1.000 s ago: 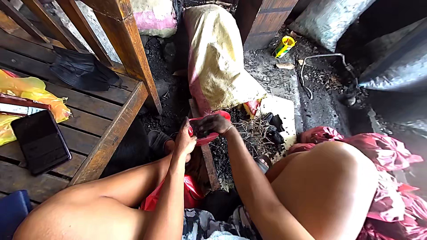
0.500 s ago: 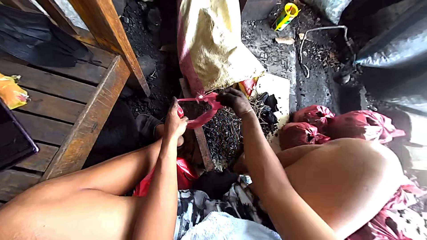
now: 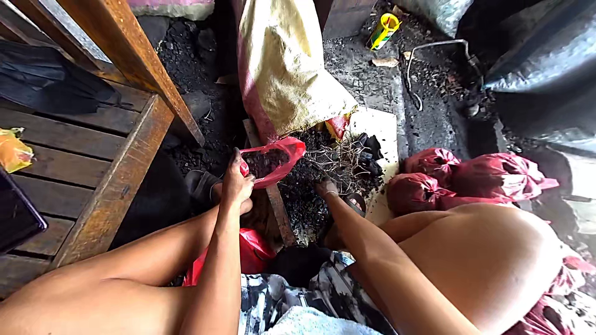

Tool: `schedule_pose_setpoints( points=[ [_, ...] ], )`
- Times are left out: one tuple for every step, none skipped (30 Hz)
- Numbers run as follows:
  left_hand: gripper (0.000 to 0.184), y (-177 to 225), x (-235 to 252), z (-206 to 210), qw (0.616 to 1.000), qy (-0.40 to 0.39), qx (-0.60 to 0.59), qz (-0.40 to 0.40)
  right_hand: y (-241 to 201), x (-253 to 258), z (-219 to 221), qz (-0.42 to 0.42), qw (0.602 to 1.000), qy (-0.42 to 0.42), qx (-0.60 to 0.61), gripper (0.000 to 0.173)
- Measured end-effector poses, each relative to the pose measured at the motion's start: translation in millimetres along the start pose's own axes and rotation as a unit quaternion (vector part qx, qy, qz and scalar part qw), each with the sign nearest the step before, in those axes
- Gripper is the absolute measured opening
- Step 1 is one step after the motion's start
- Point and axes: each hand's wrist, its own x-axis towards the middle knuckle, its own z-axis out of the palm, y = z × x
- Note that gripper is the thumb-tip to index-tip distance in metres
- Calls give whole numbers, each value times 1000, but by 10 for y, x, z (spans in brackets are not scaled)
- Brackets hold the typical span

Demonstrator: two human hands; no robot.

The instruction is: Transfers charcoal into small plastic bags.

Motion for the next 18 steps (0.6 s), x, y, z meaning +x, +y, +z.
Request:
schedule_pose_setpoints(
  points=[
    [89, -14, -8, -1, 1000, -1, 2, -2, 47, -60, 65, 30, 1000, -4, 5, 77],
    [89, -21, -9, -3, 1000, -2, 3, -1, 88, -117, 127, 53, 998, -9, 12, 82],
    [88, -18, -1, -7, 1000, -4, 5, 2, 108, -173, 181, 66, 998, -12, 22, 83],
    [87, -7, 11, -6, 1000, -7, 7, 6, 110, -229, 230, 68, 997, -10, 38, 83],
    [86, 13, 27, 0, 1000, -9, 12, 9, 96, -272, 275, 59, 997, -8, 55, 83],
    [84, 26, 42, 11, 1000, -11, 18, 13, 61, -307, 313, 40, 997, -10, 67, 81],
    [83, 31, 50, 24, 1000, -11, 22, 13, 1, -341, 347, 15, 997, -18, 68, 79],
    [84, 27, 50, 42, 1000, -12, 24, 11, -71, -369, 377, -13, 998, -28, 55, 75],
    [84, 23, 40, 62, 1000, -14, 23, 10, -133, -384, 407, -42, 998, -37, 41, 69],
    [84, 13, 32, 80, 1000, -16, 19, 10, -190, -398, 419, -73, 996, -39, 34, 62],
    [86, 5, 35, 84, 1000, -19, 15, 10, -254, -409, 407, -103, 993, -41, 27, 56],
    [86, 3, 30, 68, 1000, -20, 16, 7, -305, -419, 389, -127, 990, -49, 20, 50],
    [86, 1, 19, 43, 1000, -22, 18, 5, -333, -421, 372, -144, 988, -56, 13, 45],
    [86, -8, 21, 20, 1000, -20, 19, 8, -359, -414, 336, -154, 986, -63, 9, 42],
    [86, -23, 36, 3, 1000, -15, 16, 13, -389, -406, 282, -158, 985, -69, 8, 40],
    [86, -37, 56, -7, 1000, -9, 13, 16, -413, -389, 227, -162, 984, -71, 13, 38],
    [86, -41, 65, -15, 1000, -7, 11, 17, -430, -373, 178, -164, 983, -75, 24, 37],
    [86, -37, 61, -17, 1000, -6, 11, 14, -440, -365, 137, -162, 983, -79, 44, 38]
  ],
)
